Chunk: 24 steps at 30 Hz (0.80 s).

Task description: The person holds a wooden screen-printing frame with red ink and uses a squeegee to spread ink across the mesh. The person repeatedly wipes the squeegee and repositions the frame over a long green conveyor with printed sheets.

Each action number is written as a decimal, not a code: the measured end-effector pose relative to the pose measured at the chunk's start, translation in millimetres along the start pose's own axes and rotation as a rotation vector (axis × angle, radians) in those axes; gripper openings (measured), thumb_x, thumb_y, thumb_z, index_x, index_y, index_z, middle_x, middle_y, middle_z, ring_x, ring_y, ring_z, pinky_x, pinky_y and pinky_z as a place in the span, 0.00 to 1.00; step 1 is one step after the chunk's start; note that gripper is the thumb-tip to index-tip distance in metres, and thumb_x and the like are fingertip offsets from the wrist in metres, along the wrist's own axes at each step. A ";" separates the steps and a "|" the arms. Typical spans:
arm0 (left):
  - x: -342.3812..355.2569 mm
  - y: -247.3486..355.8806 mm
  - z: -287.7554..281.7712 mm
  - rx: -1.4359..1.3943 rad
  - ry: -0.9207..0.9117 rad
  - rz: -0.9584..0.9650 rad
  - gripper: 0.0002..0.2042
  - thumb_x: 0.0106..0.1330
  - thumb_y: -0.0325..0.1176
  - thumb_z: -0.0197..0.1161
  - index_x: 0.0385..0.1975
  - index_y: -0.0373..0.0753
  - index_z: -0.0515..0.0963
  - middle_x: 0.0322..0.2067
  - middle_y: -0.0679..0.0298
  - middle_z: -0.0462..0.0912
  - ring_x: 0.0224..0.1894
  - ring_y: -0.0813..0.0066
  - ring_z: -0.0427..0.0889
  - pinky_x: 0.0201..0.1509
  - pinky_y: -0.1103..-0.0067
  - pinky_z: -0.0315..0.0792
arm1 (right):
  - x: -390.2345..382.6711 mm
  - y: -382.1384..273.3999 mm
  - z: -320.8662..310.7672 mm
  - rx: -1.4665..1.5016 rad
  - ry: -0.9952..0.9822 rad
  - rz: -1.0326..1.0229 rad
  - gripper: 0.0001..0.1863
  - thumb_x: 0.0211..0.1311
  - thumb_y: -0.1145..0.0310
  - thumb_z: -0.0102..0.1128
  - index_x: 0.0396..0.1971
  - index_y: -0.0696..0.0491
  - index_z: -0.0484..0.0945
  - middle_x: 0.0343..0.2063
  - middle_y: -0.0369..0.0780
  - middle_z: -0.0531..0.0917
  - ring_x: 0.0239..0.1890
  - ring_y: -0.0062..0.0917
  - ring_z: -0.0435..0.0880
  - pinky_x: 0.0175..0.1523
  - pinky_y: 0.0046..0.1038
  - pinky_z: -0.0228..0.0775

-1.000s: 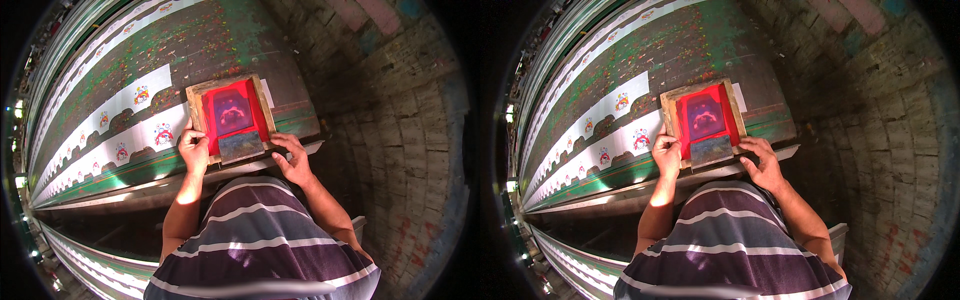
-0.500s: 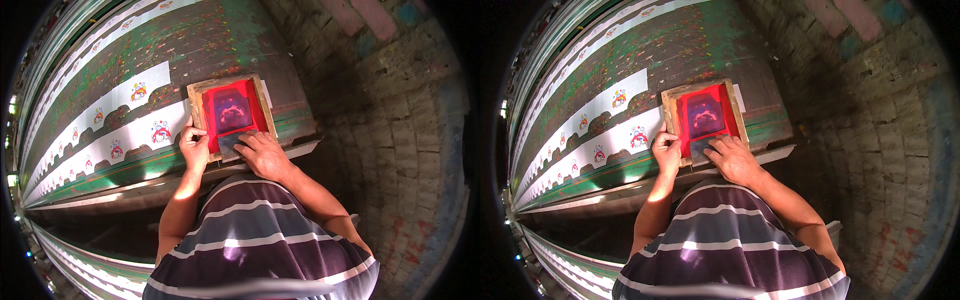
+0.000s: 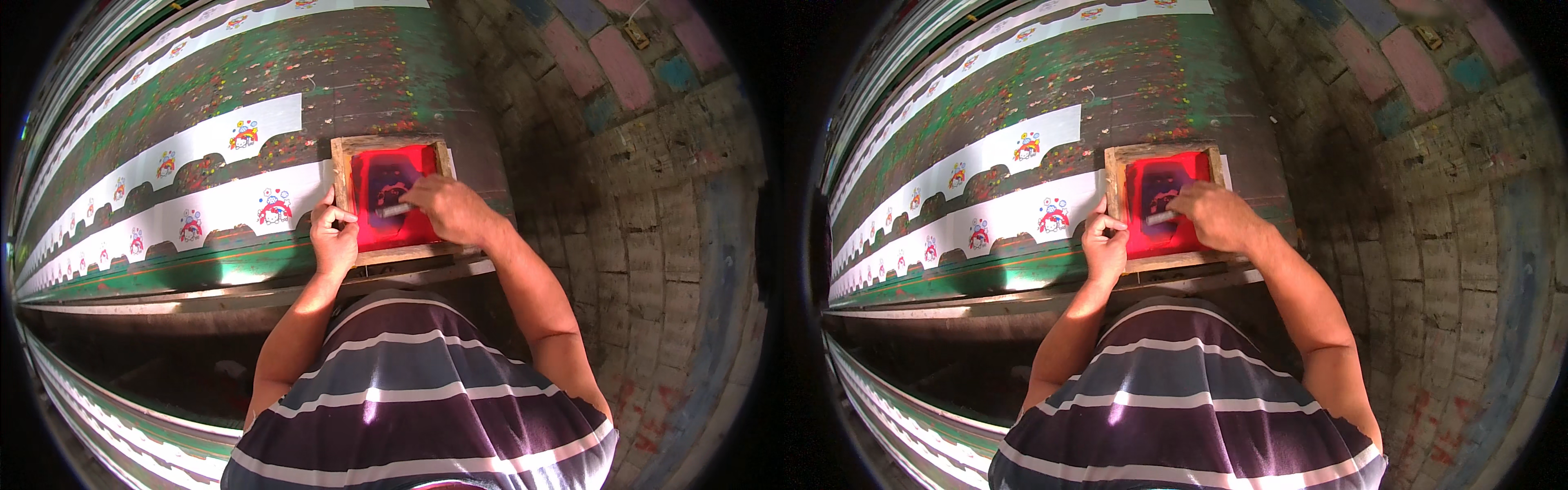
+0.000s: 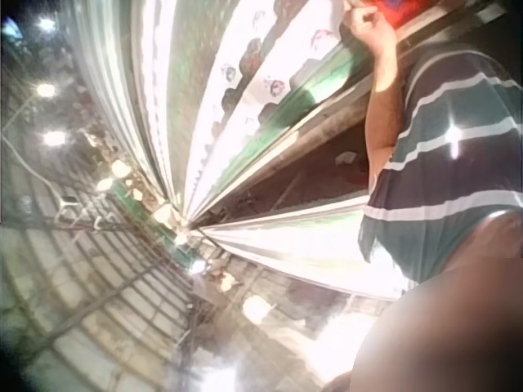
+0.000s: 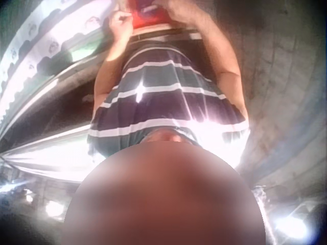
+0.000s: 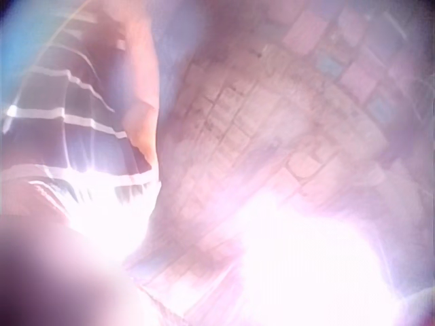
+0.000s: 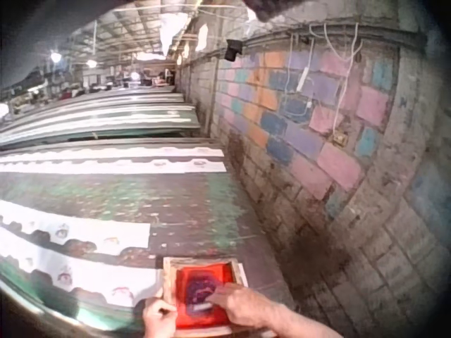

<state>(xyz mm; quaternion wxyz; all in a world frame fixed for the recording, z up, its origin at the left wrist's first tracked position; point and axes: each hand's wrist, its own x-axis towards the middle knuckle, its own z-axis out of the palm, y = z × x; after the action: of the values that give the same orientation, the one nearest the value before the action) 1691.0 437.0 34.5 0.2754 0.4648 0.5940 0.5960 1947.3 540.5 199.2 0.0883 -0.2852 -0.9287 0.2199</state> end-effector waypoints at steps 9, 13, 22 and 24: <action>-1.1 2.6 0.3 0.023 -0.019 0.008 0.12 0.61 0.10 0.68 0.30 0.39 0.83 0.79 0.47 0.78 0.52 0.80 0.82 0.46 0.81 0.75 | 52.2 46.0 7.7 -0.073 0.177 0.051 0.26 0.59 0.84 0.65 0.59 0.58 0.89 0.53 0.51 0.91 0.59 0.52 0.88 0.67 0.49 0.82; -1.5 4.7 0.9 0.043 -0.016 0.068 0.12 0.62 0.09 0.67 0.30 0.39 0.82 0.80 0.48 0.77 0.45 0.88 0.79 0.42 0.83 0.71 | 31.8 27.6 30.4 -0.189 0.204 0.042 0.26 0.57 0.79 0.66 0.58 0.53 0.91 0.53 0.46 0.90 0.58 0.49 0.88 0.67 0.47 0.79; 0.8 7.2 1.0 0.015 -0.003 0.107 0.14 0.58 0.08 0.67 0.30 0.40 0.84 0.78 0.47 0.79 0.62 0.68 0.84 0.46 0.77 0.79 | -29.9 -38.8 54.7 -0.200 0.182 0.061 0.24 0.64 0.69 0.68 0.60 0.53 0.92 0.55 0.44 0.89 0.58 0.43 0.87 0.66 0.47 0.76; 0.1 6.7 0.8 0.012 -0.006 0.101 0.14 0.58 0.08 0.68 0.30 0.40 0.84 0.78 0.47 0.79 0.60 0.69 0.84 0.45 0.77 0.78 | -38.9 -49.3 58.4 -0.188 0.183 0.068 0.24 0.64 0.69 0.68 0.60 0.53 0.92 0.56 0.44 0.89 0.59 0.43 0.87 0.66 0.47 0.76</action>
<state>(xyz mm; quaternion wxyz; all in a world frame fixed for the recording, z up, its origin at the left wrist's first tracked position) 1693.2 436.5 40.9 0.2438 0.4977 0.5726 0.6041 1938.2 461.0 168.5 0.1380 -0.3424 -0.9231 0.1079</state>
